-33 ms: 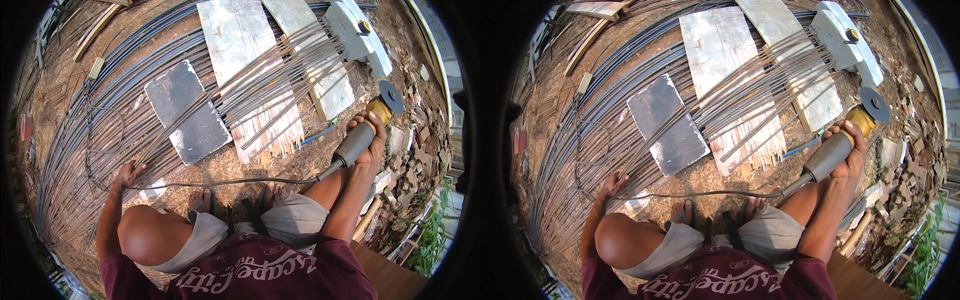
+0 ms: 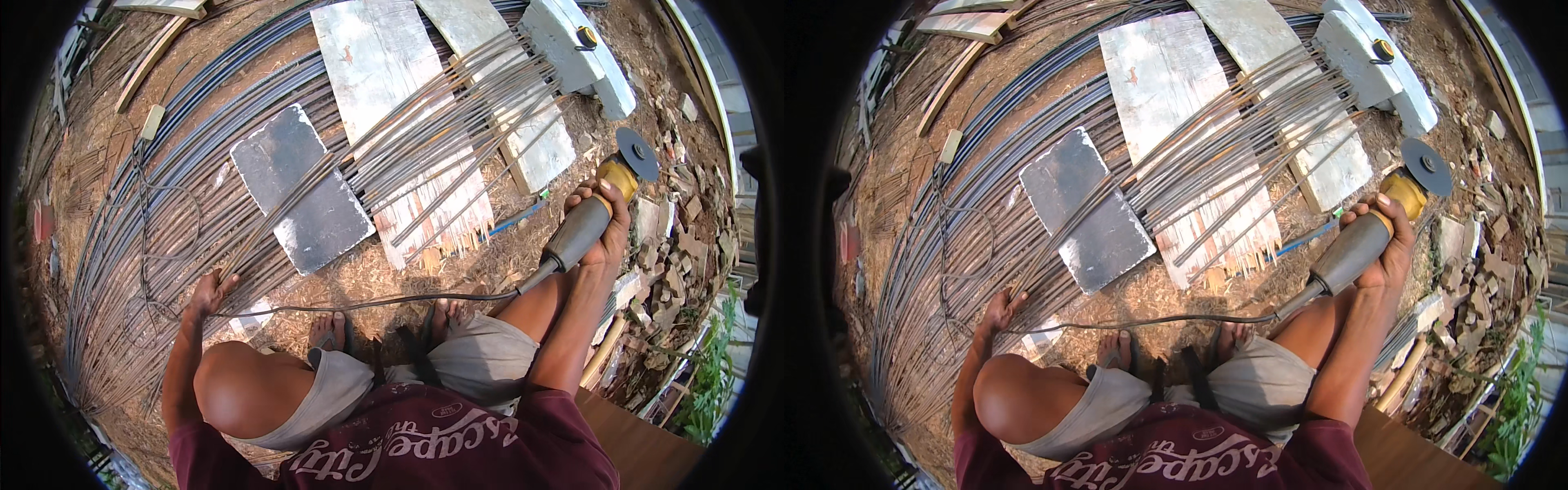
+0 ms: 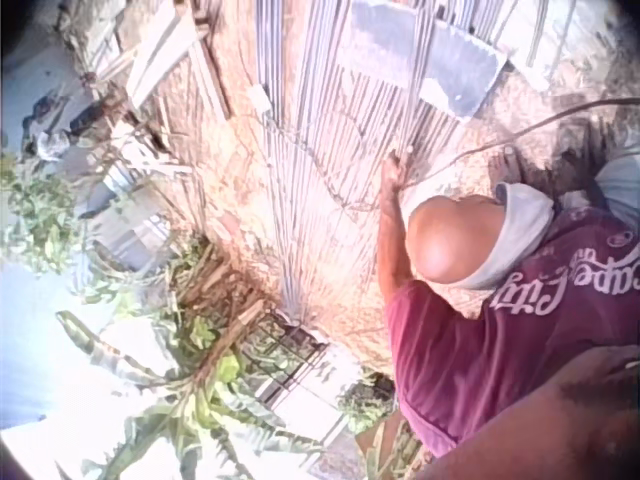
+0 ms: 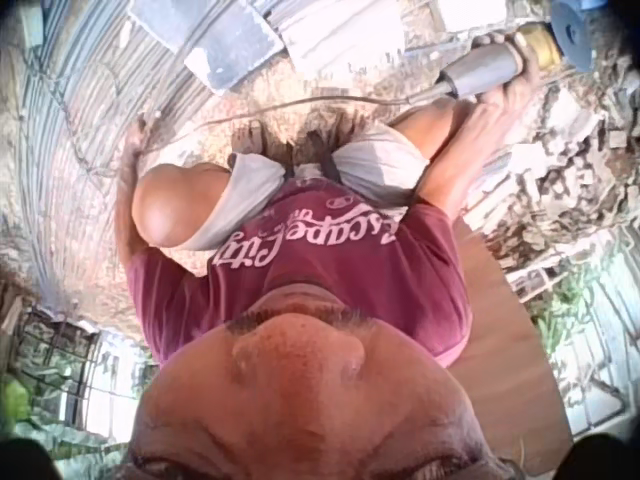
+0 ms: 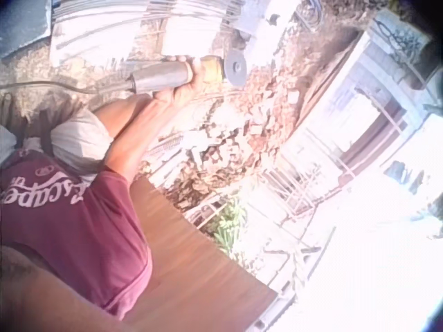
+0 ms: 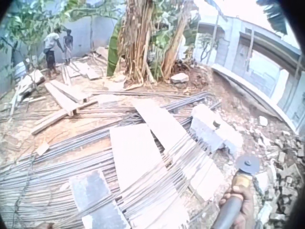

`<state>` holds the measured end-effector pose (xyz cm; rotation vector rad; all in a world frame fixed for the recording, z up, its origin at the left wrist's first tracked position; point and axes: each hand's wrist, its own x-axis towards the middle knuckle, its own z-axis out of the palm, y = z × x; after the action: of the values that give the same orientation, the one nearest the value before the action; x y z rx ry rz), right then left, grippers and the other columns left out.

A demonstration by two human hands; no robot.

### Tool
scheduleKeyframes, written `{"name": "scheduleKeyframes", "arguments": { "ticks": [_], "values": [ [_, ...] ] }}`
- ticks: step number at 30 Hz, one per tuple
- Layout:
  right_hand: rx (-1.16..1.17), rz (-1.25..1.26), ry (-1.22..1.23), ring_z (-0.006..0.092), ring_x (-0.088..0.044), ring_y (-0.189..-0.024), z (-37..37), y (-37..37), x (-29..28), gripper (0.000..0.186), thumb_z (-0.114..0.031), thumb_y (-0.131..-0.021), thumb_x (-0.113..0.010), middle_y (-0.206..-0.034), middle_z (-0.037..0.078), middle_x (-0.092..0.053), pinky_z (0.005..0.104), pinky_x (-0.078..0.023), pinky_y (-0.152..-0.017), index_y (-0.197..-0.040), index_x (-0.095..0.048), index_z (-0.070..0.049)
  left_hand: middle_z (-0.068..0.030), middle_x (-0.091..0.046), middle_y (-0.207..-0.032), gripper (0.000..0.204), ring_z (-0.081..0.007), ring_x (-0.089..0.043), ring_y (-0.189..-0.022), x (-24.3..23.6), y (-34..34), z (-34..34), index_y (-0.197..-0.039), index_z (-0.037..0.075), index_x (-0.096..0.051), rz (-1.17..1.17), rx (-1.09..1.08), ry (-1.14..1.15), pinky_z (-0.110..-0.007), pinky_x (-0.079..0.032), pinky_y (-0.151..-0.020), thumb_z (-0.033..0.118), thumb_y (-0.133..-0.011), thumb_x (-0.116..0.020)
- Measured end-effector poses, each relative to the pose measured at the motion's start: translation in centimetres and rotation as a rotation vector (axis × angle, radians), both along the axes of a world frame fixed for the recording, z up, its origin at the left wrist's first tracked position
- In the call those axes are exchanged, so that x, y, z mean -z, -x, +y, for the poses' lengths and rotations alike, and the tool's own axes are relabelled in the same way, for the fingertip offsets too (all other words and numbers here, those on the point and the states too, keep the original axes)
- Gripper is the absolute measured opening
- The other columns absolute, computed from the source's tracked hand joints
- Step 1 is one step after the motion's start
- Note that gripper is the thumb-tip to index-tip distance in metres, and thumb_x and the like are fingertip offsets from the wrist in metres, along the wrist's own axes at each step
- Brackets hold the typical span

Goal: The person uses an angle grinder to cut multiple metal rods into shorter pieces. They hold the rods in place with one hand while operating the grinder with the other, repeatedly cutting and repositioning the rods.

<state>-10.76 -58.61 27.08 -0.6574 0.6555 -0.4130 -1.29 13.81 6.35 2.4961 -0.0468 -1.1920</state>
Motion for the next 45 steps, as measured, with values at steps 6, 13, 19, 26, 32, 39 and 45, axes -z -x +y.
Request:
{"name": "scheduleKeyframes", "arguments": {
  "ticks": [6, 13, 19, 26, 32, 39, 45],
  "values": [
    [0.098, 0.041, 0.019, 0.0232, -0.071, -0.077, -2.5, 1.0, 0.9, 0.016, -0.006, -0.092, -0.076, -0.088, 0.011, -0.071, 0.0422, -0.064, -0.073, -0.101, -0.064, -0.001, -0.0376, -0.072, -0.107, 0.081, -0.0466, -0.071, -0.102, -5.2, -5.8, -10.9, -0.135, -0.015, -0.063, -0.119, 0.058, 0.006, -0.055, -0.052, -0.096, 0.061, -0.109, -0.057],
    [0.074, -0.09, -0.001, 0.0242, -0.072, -0.072, -3.2, 1.2, 0.4, 0.019, -0.007, -0.088, -0.078, -0.084, 0.012, -0.071, 0.0422, -0.066, -0.071, -0.1, -0.066, 0.001, -0.0193, -0.067, -0.081, 0.092, -0.0306, -0.065, -0.077, -5.4, -16.9, -34.1, -0.095, -0.007, -0.069, -0.252, 0.256, 0.182, -0.058, -0.055, -0.076, 0.08, -0.105, -0.044],
    [0.144, -0.032, -0.072, 0.0227, -0.07, -0.075, -2.7, 1.2, -0.4, 0.021, -0.005, -0.088, -0.077, -0.087, 0.011, -0.069, 0.0426, -0.065, -0.07, -0.103, -0.064, 0.0, -0.0432, -0.07, -0.119, 0.099, -0.0488, -0.071, -0.117, 1.6, -20.0, -55.3, -0.124, -0.02, -0.067, -0.284, 0.326, 0.346, -0.054, -0.053, -0.105, 0.075, -0.106, -0.047],
    [0.139, -0.058, -0.169, 0.023, -0.069, -0.076, -2.3, 3.0, -2.1, 0.018, -0.002, -0.089, -0.075, -0.089, 0.011, -0.068, 0.0431, -0.065, -0.069, -0.102, -0.063, -0.002, -0.0329, -0.074, -0.117, 0.074, -0.0404, -0.075, -0.11, 6.1, -17.1, -57.2, -0.123, -0.011, -0.068, -0.467, 0.221, 0.415, -0.05, -0.059, -0.096, 0.06, -0.104, -0.065],
    [0.15, -0.007, -0.102, 0.0239, -0.069, -0.076, -2.9, 3.3, -1.8, 0.018, -0.002, -0.087, -0.076, -0.091, 0.013, -0.068, 0.0442, -0.065, -0.069, -0.101, -0.064, -0.002, -0.0079, -0.061, -0.075, 0.063, -0.0175, -0.063, -0.064, 4.4, -15.6, -50.0, -0.095, 0.002, -0.063, 0.065, 0.026, 0.533, -0.037, -0.053, -0.057, 0.063, -0.109, -0.057],
    [0.155, 0.001, -0.144, 0.0238, -0.069, -0.077, -2.5, 4.6, -2.5, 0.026, -0.001, -0.086, -0.076, -0.093, 0.012, -0.068, 0.0449, -0.063, -0.071, -0.109, -0.063, -0.001, -0.0213, -0.07, -0.091, 0.085, -0.0367, -0.069, -0.098, 5.9, -15.0, -50.4, -0.113, 0.0, -0.071, -0.236, 0.173, 0.399, -0.051, -0.051, -0.096, 0.076, -0.109, -0.034],
    [0.118, -0.025, -0.13, 0.0227, -0.068, -0.079, -2.3, 5.4, -2.8, 0.035, -0.003, -0.088, -0.074, -0.093, 0.009, -0.067, 0.0432, -0.062, -0.074, -0.12, -0.061, 0.0, -0.0258, -0.07, -0.123, 0.071, -0.0369, -0.065, -0.114, 6.9, -17.0, -59.3, -0.117, -0.002, -0.072, -0.182, 0.15, 0.614, -0.05, -0.048, -0.102, 0.064, -0.111, -0.047]
  ]
}}
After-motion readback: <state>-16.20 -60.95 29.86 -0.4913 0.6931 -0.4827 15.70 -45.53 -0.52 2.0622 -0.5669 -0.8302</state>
